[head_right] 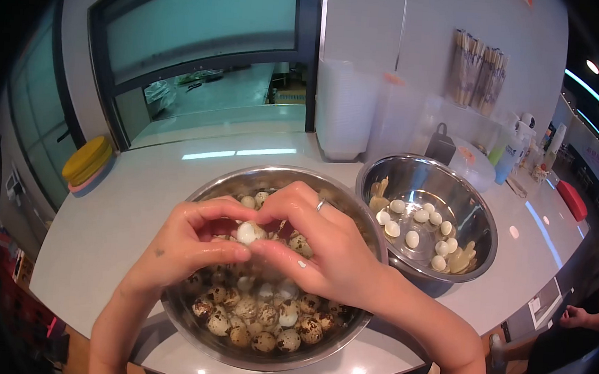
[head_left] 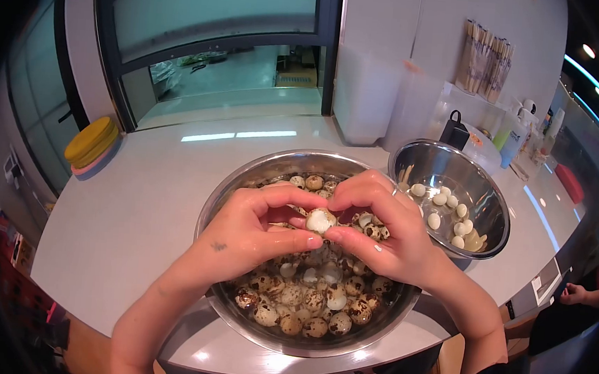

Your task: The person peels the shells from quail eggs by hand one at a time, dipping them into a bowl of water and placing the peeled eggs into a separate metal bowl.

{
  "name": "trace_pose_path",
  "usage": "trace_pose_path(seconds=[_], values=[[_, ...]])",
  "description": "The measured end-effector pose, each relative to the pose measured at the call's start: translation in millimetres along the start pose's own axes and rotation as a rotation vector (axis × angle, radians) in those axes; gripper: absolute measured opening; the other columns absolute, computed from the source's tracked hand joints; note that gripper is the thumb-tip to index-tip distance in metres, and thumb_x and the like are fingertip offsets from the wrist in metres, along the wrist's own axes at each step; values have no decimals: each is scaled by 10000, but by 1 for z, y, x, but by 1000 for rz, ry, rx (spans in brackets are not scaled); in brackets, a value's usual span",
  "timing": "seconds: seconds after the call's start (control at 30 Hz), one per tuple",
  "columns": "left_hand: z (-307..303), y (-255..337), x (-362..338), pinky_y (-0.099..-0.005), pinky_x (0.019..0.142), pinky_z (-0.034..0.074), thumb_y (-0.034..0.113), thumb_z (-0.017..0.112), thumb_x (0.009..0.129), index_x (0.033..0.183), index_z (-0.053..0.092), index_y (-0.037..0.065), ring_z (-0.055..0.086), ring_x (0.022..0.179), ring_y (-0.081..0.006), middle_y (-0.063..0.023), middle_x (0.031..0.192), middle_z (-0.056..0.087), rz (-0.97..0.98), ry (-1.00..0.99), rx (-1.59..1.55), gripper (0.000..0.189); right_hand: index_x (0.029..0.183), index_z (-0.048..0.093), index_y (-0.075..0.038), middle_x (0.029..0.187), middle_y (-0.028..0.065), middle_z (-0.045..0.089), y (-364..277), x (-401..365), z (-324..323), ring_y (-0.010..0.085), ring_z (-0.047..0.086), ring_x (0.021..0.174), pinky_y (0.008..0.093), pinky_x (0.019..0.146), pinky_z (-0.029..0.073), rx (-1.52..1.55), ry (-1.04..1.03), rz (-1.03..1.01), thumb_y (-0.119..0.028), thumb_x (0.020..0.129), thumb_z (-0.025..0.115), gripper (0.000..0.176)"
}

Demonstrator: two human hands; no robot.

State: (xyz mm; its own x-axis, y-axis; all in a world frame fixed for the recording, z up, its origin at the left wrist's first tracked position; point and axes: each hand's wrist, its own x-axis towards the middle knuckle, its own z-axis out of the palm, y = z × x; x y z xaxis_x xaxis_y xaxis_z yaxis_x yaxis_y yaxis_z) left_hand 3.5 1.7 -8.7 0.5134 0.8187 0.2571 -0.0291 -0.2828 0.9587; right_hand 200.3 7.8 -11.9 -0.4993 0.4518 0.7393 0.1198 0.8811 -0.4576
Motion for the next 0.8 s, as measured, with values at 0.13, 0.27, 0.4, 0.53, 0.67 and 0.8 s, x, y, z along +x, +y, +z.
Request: trace_pose_path(seconds=[0.13, 0.27, 0.4, 0.53, 0.67, 0.8], values=[[3, 5, -2, -216, 750, 481, 14, 671, 735, 1027, 568, -26, 578, 855, -107, -58, 965, 567, -31, 27, 51, 313, 918, 519, 0, 858, 122, 520, 3, 1, -4, 254, 546, 739, 302, 640, 448, -101, -58, -93, -4, 756, 599, 181], [6, 3, -3, -203, 731, 486, 10, 670, 735, 992, 562, -42, 580, 846, -108, -51, 934, 535, -13, 59, 79, 284, 897, 504, 6, 843, 131, 511, 4, 0, -4, 270, 539, 733, 309, 641, 438, -128, -100, -72, 11, 769, 566, 142], [7, 3, -2, -199, 714, 487, 15, 662, 746, 975, 554, -52, 576, 841, -104, -47, 918, 520, -31, 54, 107, 262, 879, 477, 13, 818, 140, 496, 3, 0, -2, 279, 525, 706, 322, 618, 424, -164, -84, -55, 30, 777, 537, 120], [8, 3, -2, -185, 687, 477, -13, 670, 719, 965, 565, -23, 563, 832, -89, -37, 908, 544, -57, 65, 63, 267, 896, 464, 16, 810, 146, 484, 5, 0, -1, 284, 515, 691, 326, 606, 418, -189, -86, -75, 39, 776, 533, 140], [9, 5, -3, -182, 674, 472, -12, 662, 728, 964, 564, -25, 566, 809, -85, -38, 906, 551, -44, 67, 93, 255, 895, 453, 15, 811, 148, 472, 5, -1, -1, 287, 505, 678, 324, 600, 413, -163, -70, -85, 54, 776, 523, 144], [9, 5, -3, -179, 667, 465, -15, 656, 732, 966, 564, -25, 563, 789, -79, -36, 902, 557, -48, 74, 73, 252, 876, 445, 14, 813, 142, 467, 4, -1, -1, 286, 498, 677, 321, 604, 410, -150, -79, -65, 59, 779, 518, 129]])
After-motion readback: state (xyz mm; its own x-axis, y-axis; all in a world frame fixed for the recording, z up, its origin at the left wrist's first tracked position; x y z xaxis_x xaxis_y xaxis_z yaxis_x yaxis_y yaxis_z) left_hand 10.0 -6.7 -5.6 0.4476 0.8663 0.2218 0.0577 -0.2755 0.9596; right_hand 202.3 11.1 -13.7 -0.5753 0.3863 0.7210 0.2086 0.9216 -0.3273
